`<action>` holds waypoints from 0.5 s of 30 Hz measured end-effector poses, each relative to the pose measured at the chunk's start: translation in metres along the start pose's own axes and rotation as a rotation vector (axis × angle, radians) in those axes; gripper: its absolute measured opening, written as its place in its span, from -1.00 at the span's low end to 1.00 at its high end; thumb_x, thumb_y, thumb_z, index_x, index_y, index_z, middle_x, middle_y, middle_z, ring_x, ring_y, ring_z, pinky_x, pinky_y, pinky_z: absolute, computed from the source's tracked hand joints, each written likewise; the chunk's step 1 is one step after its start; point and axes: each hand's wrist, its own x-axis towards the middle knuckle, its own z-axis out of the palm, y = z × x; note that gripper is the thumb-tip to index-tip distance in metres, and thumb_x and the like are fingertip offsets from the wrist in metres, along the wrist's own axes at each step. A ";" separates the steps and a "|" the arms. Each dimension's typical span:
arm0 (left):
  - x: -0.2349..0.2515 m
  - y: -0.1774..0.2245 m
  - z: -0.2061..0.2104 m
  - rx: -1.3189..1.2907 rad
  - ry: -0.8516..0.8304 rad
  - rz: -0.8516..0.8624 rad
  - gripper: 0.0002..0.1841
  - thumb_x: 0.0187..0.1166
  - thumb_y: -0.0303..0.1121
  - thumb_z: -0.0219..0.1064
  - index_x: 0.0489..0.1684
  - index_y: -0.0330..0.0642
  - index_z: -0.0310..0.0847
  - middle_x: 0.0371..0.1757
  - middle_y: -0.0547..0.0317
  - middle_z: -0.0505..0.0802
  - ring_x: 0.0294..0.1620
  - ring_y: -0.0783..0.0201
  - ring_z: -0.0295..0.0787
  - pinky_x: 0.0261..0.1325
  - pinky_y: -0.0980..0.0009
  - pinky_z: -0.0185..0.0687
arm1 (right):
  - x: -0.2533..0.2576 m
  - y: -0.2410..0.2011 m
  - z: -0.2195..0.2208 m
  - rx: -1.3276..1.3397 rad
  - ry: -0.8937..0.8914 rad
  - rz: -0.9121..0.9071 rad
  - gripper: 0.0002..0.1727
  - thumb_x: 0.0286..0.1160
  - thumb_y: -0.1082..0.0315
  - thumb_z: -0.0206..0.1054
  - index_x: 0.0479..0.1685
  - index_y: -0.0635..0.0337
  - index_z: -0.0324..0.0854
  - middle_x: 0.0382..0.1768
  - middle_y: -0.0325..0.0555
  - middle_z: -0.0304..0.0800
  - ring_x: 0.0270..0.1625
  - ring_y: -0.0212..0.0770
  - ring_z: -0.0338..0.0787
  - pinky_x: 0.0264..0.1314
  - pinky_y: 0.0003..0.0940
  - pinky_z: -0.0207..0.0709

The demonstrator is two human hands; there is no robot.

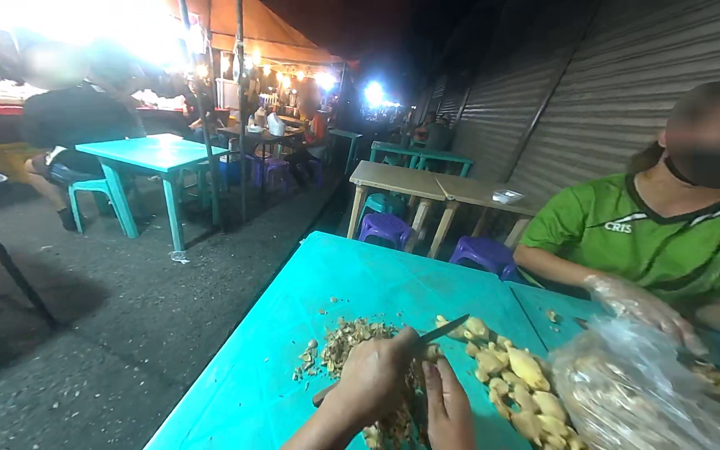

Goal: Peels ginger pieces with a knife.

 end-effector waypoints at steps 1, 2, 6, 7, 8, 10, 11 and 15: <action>0.001 -0.001 -0.001 -0.020 -0.005 -0.007 -0.65 0.91 -0.22 -0.07 0.39 -0.11 0.55 -0.14 -0.18 0.84 -0.03 -0.21 0.84 0.06 -0.26 0.66 | 0.001 0.002 0.001 -0.011 -0.002 -0.015 -0.63 0.73 0.44 0.08 0.16 0.67 0.59 -0.02 0.33 0.81 0.08 -0.11 0.83 0.29 -0.29 0.62; 0.002 -0.003 -0.002 -0.033 -0.011 -0.012 -0.65 0.91 -0.21 -0.07 0.38 -0.12 0.55 -0.13 -0.17 0.84 -0.04 -0.20 0.84 0.06 -0.25 0.66 | 0.002 0.003 0.001 -0.018 -0.011 -0.007 -0.63 0.74 0.43 0.09 0.18 0.66 0.60 0.05 0.37 0.79 0.15 -0.02 0.82 0.35 -0.22 0.60; 0.000 0.003 0.002 0.025 -0.054 -0.045 -0.63 0.91 -0.18 -0.08 0.49 -0.07 0.47 -0.18 -0.18 0.84 -0.08 -0.23 0.85 0.01 -0.28 0.68 | 0.004 -0.001 -0.004 0.016 -0.054 0.136 -0.61 0.76 0.51 0.01 0.31 0.68 0.53 0.24 0.47 0.71 0.36 0.13 0.73 0.55 -0.12 0.47; 0.000 0.005 0.004 0.047 -0.057 -0.054 -0.62 0.91 -0.18 -0.06 0.54 -0.02 0.45 -0.18 -0.18 0.85 -0.07 -0.25 0.86 0.01 -0.29 0.68 | 0.003 -0.004 -0.004 0.038 -0.053 0.162 -0.62 0.76 0.53 -0.01 0.33 0.68 0.52 0.21 0.44 0.73 0.32 0.04 0.75 0.51 -0.19 0.49; -0.001 0.007 0.005 0.063 -0.057 -0.062 -0.61 0.90 -0.20 -0.05 0.59 0.02 0.43 -0.18 -0.18 0.86 -0.06 -0.26 0.87 0.01 -0.29 0.69 | 0.003 -0.005 -0.004 0.064 -0.052 0.183 -0.62 0.76 0.53 -0.02 0.33 0.67 0.51 0.17 0.39 0.75 0.26 -0.05 0.77 0.46 -0.25 0.53; -0.002 0.009 0.007 0.089 -0.033 -0.068 -0.63 0.90 -0.21 -0.05 0.56 0.03 0.45 -0.20 -0.17 0.87 -0.08 -0.26 0.87 -0.03 -0.27 0.69 | 0.001 -0.006 -0.003 0.116 -0.046 0.202 -0.64 0.75 0.53 -0.01 0.28 0.67 0.51 0.06 0.30 0.77 0.14 -0.19 0.78 0.35 -0.33 0.58; -0.002 0.008 0.007 0.099 -0.013 -0.069 -0.64 0.89 -0.22 -0.04 0.51 0.02 0.49 -0.21 -0.16 0.87 -0.09 -0.25 0.88 -0.05 -0.26 0.70 | 0.000 -0.006 -0.002 0.134 -0.044 0.195 -0.65 0.76 0.52 0.01 0.25 0.66 0.52 0.02 0.26 0.78 0.10 -0.26 0.78 0.31 -0.38 0.59; 0.000 0.002 0.002 0.044 0.005 -0.069 -0.68 0.90 -0.22 -0.05 0.35 -0.06 0.56 -0.19 -0.14 0.85 -0.08 -0.21 0.86 -0.03 -0.25 0.68 | -0.001 0.001 0.001 0.165 -0.054 0.118 -0.68 0.75 0.49 0.06 0.18 0.65 0.54 -0.06 0.18 0.77 -0.01 -0.38 0.76 0.18 -0.49 0.61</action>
